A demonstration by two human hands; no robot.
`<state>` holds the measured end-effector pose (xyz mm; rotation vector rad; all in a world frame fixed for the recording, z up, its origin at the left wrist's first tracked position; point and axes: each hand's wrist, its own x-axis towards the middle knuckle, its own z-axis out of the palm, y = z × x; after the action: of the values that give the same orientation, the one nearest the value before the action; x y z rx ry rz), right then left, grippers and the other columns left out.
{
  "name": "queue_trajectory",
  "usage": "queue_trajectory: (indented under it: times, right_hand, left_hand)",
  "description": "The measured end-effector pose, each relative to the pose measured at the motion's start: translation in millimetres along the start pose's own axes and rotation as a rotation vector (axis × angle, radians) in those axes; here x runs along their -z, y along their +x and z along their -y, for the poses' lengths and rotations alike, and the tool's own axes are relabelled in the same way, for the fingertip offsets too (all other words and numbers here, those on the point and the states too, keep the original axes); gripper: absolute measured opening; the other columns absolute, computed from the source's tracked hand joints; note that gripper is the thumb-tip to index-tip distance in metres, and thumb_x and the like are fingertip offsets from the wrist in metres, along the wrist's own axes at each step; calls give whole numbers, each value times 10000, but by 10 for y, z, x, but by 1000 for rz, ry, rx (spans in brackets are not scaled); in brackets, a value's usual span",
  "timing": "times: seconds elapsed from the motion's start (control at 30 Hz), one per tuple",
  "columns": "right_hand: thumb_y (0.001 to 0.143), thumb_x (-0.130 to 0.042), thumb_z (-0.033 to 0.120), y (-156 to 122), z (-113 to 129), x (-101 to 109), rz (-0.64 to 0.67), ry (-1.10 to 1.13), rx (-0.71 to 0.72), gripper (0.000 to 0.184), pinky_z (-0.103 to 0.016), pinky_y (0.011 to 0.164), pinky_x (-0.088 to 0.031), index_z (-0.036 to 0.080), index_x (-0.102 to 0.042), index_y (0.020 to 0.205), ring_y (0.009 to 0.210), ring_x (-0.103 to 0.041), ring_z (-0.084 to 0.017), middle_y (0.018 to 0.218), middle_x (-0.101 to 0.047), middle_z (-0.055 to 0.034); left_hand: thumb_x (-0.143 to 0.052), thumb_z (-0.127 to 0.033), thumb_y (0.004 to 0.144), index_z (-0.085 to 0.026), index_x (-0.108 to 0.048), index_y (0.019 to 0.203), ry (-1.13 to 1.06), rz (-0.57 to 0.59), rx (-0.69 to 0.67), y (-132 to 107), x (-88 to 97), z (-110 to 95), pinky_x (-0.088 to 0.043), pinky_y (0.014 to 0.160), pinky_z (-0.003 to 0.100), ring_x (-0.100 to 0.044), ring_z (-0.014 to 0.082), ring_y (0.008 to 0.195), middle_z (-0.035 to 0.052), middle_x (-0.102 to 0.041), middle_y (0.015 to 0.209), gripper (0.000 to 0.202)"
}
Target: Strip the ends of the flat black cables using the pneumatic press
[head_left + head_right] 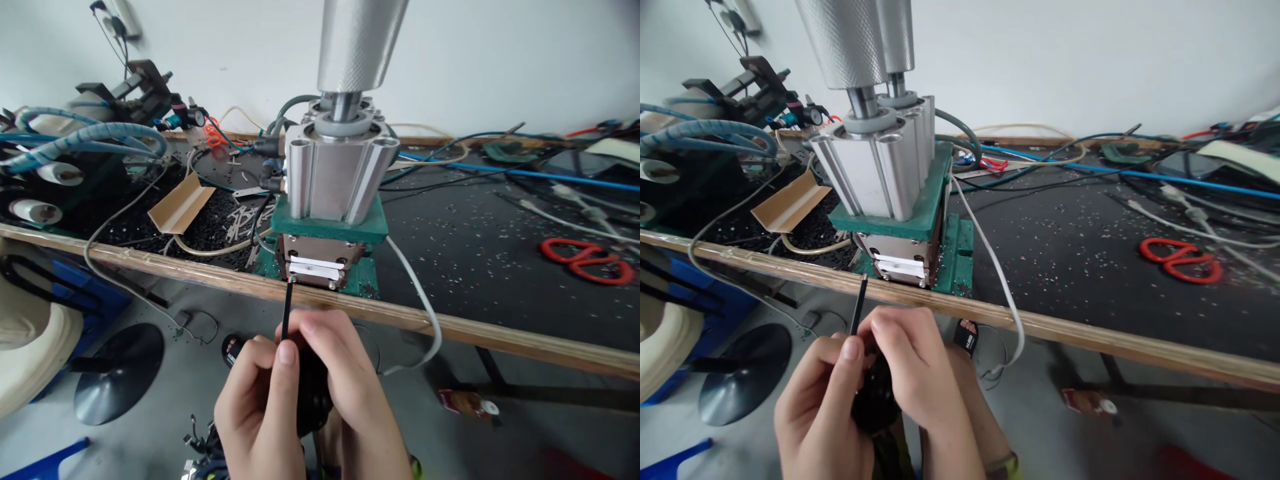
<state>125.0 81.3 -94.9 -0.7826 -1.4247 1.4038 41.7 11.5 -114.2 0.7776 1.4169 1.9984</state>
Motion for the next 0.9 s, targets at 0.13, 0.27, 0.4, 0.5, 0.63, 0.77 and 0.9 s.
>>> queue_trajectory:
  times: [0.13, 0.27, 0.4, 0.5, 0.63, 0.77, 0.9]
  right_hand:
    - [1045, -742, 417, 76, 3, -38, -159, 10, 14, 416, -300, 608, -472, 218, -749, 679, 658, -615, -172, 692, -690, -25]
    - [969, -827, 363, 127, -5, -42, -249, 68, -51, 307, -280, 566, -469, 219, -802, 698, 622, -606, -162, 672, -696, -10]
    - [984, -816, 409, 129, 19, -46, -256, 129, -131, 393, -272, 516, -430, 214, -754, 649, 549, -528, -141, 580, -595, 16]
    - [981, -823, 398, 119, 57, -60, -278, 148, -145, 399, -267, 517, -433, 207, -751, 638, 562, -545, -141, 592, -620, 6]
    - [982, -841, 368, 107, 77, -61, -282, 188, -153, 353, -259, 532, -487, 212, -792, 669, 584, -638, -155, 630, -729, -13]
    - [991, -857, 366, 121, 56, -55, -302, 221, -142, 362, -258, 540, -495, 222, -801, 664, 598, -657, -157, 629, -735, -11]
    - [998, -875, 372, 145, 49, -70, -316, 263, -146, 312, -255, 546, -481, 233, -847, 720, 609, -649, -145, 685, -775, -13]
  left_hand:
    - [-932, -523, 996, -208, -630, 654, -15, 4, 157, 53, -76, 24, -442, 575, 241, -485, 144, 636, -11, -562, 655, 554]
    - [-938, -540, 985, -204, -624, 648, -51, 56, 224, 73, -134, 42, -451, 598, 246, -490, 151, 663, 5, -584, 681, 570]
    - [-933, -509, 1000, -197, -648, 664, -33, 47, 211, 81, -136, 28, -431, 591, 230, -470, 144, 670, 7, -575, 682, 540]
    - [-927, -492, 1007, -202, -646, 664, -9, 36, 170, 83, -140, 9, -425, 575, 233, -457, 142, 658, 2, -556, 679, 530]
    - [-918, -471, 1016, -207, -645, 661, -2, 37, 136, 78, -166, -11, -433, 562, 240, -482, 142, 651, 13, -589, 709, 520]
    - [-935, -494, 994, -210, -646, 656, 16, 29, 125, 89, -185, -24, -429, 541, 245, -493, 146, 639, 19, -602, 709, 528]
    - [-930, -508, 996, -212, -664, 679, 41, 34, 127, 118, -188, -31, -416, 527, 239, -518, 144, 646, 29, -658, 753, 509]
